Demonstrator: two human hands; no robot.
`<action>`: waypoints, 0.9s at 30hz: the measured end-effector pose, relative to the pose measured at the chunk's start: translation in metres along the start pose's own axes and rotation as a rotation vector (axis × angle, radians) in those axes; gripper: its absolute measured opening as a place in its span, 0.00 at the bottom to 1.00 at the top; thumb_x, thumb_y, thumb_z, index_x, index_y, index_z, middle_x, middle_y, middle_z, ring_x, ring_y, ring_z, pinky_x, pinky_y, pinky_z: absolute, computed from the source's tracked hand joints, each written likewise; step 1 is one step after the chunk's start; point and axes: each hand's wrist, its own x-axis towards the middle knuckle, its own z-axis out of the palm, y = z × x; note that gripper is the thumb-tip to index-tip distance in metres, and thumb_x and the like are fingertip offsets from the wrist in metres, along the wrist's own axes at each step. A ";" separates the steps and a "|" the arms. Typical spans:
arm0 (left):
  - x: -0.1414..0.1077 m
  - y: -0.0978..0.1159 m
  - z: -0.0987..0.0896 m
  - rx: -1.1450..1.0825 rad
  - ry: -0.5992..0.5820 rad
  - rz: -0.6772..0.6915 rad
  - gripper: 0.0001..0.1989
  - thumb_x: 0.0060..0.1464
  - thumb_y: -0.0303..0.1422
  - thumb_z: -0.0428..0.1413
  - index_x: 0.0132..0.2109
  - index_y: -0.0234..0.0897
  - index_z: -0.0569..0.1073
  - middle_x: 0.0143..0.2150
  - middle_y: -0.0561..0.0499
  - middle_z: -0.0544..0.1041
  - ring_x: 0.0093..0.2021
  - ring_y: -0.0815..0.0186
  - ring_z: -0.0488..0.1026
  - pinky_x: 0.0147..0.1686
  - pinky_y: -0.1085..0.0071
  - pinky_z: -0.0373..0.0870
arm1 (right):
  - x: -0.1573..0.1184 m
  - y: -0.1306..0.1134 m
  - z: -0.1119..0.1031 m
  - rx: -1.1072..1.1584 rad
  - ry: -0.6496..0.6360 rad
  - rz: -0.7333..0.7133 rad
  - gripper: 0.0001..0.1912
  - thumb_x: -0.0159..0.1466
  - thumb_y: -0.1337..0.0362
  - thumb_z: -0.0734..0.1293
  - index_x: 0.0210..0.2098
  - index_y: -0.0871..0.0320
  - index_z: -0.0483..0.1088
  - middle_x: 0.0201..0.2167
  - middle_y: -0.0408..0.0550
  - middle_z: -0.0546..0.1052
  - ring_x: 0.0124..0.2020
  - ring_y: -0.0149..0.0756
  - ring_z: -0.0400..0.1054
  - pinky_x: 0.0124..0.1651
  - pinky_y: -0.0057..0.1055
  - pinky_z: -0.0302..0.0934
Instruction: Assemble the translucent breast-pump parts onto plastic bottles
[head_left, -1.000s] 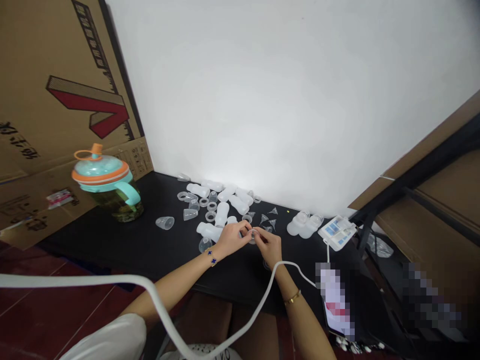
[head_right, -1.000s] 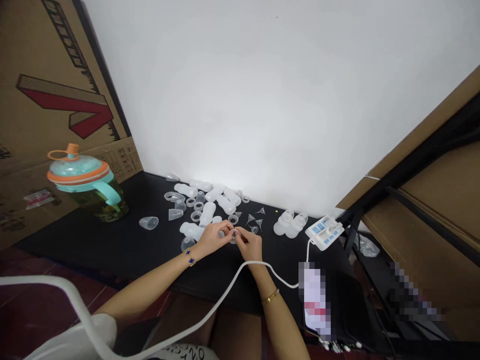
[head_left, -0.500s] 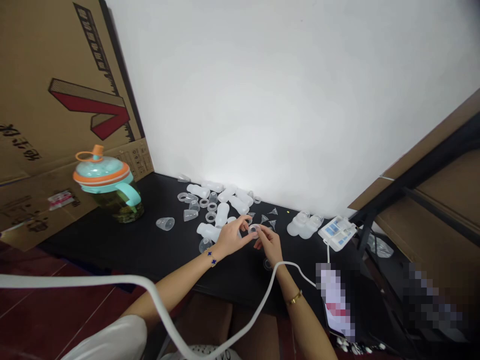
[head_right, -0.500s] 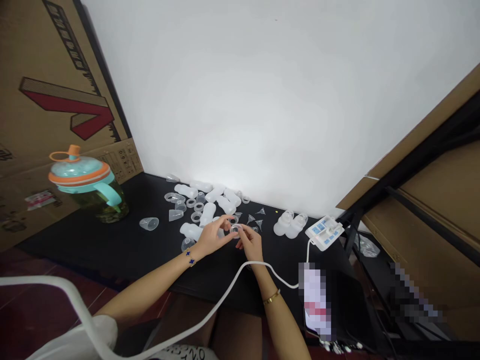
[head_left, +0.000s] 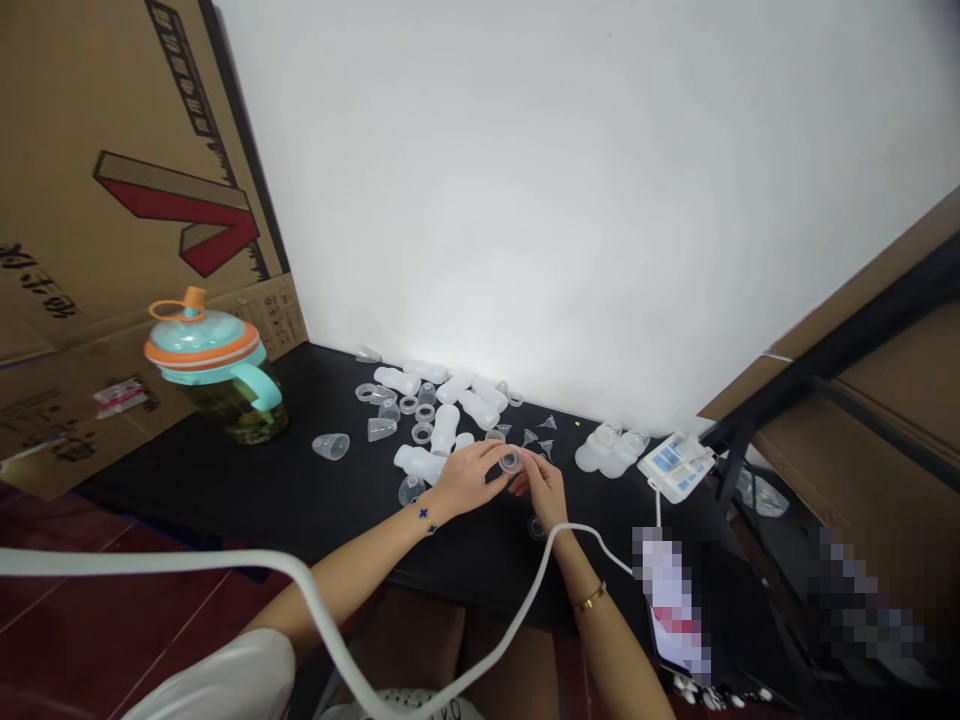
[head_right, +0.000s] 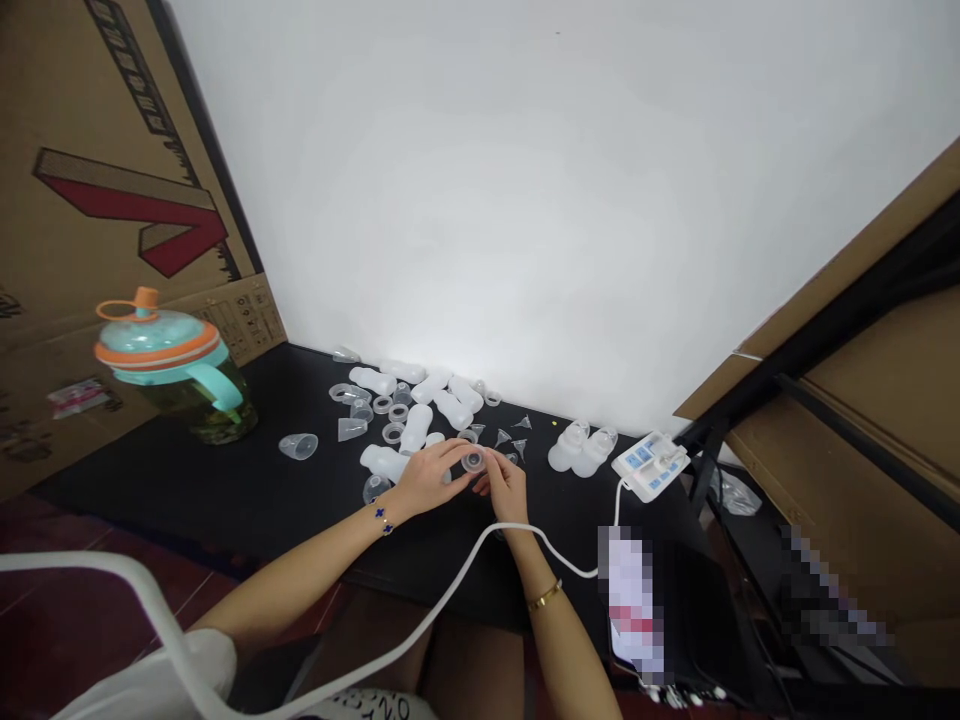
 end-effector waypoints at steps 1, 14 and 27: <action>0.000 0.000 0.000 0.002 -0.001 0.003 0.15 0.63 0.33 0.53 0.56 0.44 0.72 0.55 0.47 0.77 0.53 0.59 0.77 0.52 0.64 0.74 | 0.000 0.000 0.000 -0.005 -0.004 -0.006 0.28 0.64 0.44 0.65 0.46 0.63 0.79 0.20 0.46 0.76 0.19 0.35 0.71 0.21 0.27 0.64; -0.003 -0.003 0.004 0.061 -0.077 0.063 0.17 0.63 0.33 0.52 0.58 0.42 0.71 0.53 0.44 0.77 0.51 0.58 0.77 0.49 0.63 0.75 | -0.003 -0.001 -0.003 -0.170 -0.052 -0.106 0.25 0.69 0.46 0.61 0.39 0.60 0.79 0.20 0.43 0.73 0.19 0.32 0.66 0.24 0.27 0.61; -0.004 -0.005 0.006 0.098 -0.064 0.141 0.15 0.65 0.30 0.50 0.56 0.40 0.72 0.54 0.43 0.76 0.50 0.58 0.77 0.45 0.63 0.77 | -0.002 -0.001 -0.003 -0.201 -0.014 -0.132 0.23 0.71 0.48 0.60 0.39 0.59 0.78 0.21 0.43 0.73 0.19 0.31 0.64 0.23 0.27 0.59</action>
